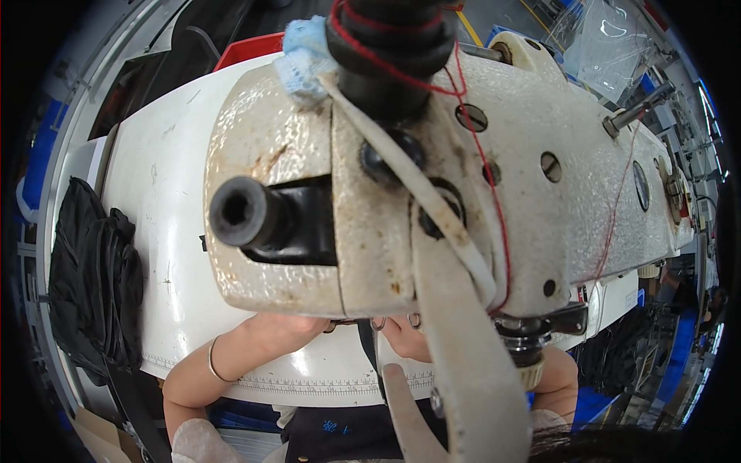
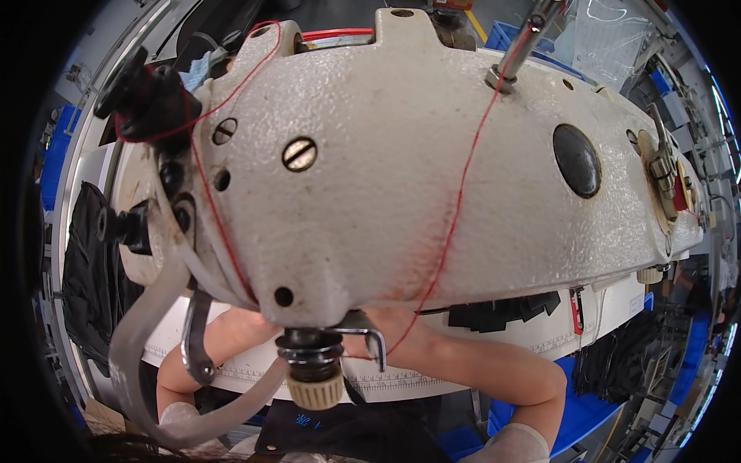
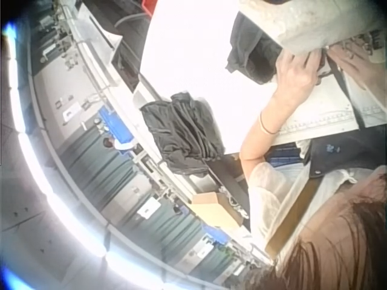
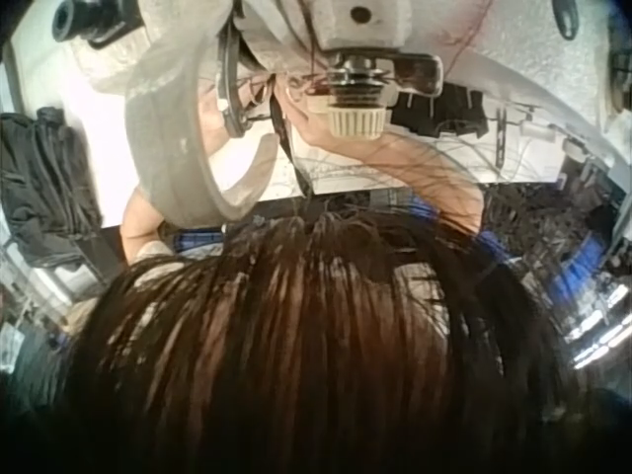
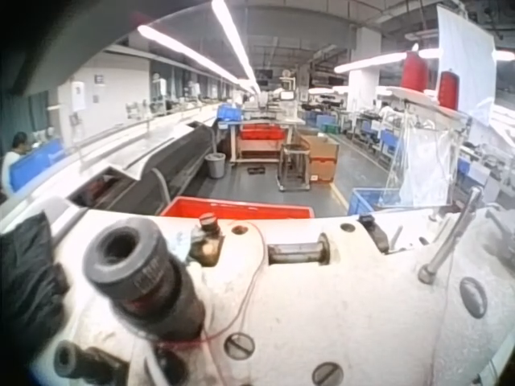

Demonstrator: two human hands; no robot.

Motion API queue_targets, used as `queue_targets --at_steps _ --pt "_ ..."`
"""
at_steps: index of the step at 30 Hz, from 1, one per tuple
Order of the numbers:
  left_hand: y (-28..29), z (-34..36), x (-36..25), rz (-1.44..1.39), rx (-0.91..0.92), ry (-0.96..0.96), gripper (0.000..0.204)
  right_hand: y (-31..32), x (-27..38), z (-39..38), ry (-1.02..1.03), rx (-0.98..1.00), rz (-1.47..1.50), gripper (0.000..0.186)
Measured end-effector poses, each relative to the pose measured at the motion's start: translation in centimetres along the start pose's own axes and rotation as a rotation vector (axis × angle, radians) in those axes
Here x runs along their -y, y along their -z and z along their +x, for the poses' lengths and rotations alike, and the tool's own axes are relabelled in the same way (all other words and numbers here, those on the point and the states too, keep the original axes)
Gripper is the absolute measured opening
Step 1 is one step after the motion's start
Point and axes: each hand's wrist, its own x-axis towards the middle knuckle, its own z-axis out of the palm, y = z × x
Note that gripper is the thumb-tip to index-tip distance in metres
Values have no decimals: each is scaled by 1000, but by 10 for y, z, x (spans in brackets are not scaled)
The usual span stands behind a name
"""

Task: The recorder is using an industrial sewing machine to sew labels and small straps onto pieces of black fabric.

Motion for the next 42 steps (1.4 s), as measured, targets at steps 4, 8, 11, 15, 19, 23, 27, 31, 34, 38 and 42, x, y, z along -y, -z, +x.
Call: queue_targets --at_steps 4,8,11,15,19,23,27,31,34,38,42 --pt "-2 -1 1 -39 38 28 21 -1 2 2 -208 -72 373 11" --pt "-9 -8 1 -125 49 119 23 -4 6 6 -404 -146 757 4" --pt "-8 -8 0 -104 40 124 25 -5 8 6 -501 -182 946 5" --pt "-1 -1 -6 21 12 102 25 12 -4 3 -101 73 253 11" --pt "2 4 -10 29 -8 88 25 11 -4 -1 103 213 -34 24" --pt "-2 6 -9 31 -88 39 27 9 -3 -2 120 209 -91 22" --pt "0 10 -16 99 -54 51 31 10 -4 -5 45 213 -12 21" --pt "1 8 -24 135 -17 42 34 0 9 -29 -658 211 1282 44" --pt "-2 -3 -22 301 35 -3 35 16 2 5 -38 121 -71 43" --pt "-1 6 -24 284 -46 -35 33 19 0 5 -32 142 -395 39" --pt "2 7 -13 186 45 85 26 15 -5 12 -553 290 255 13"
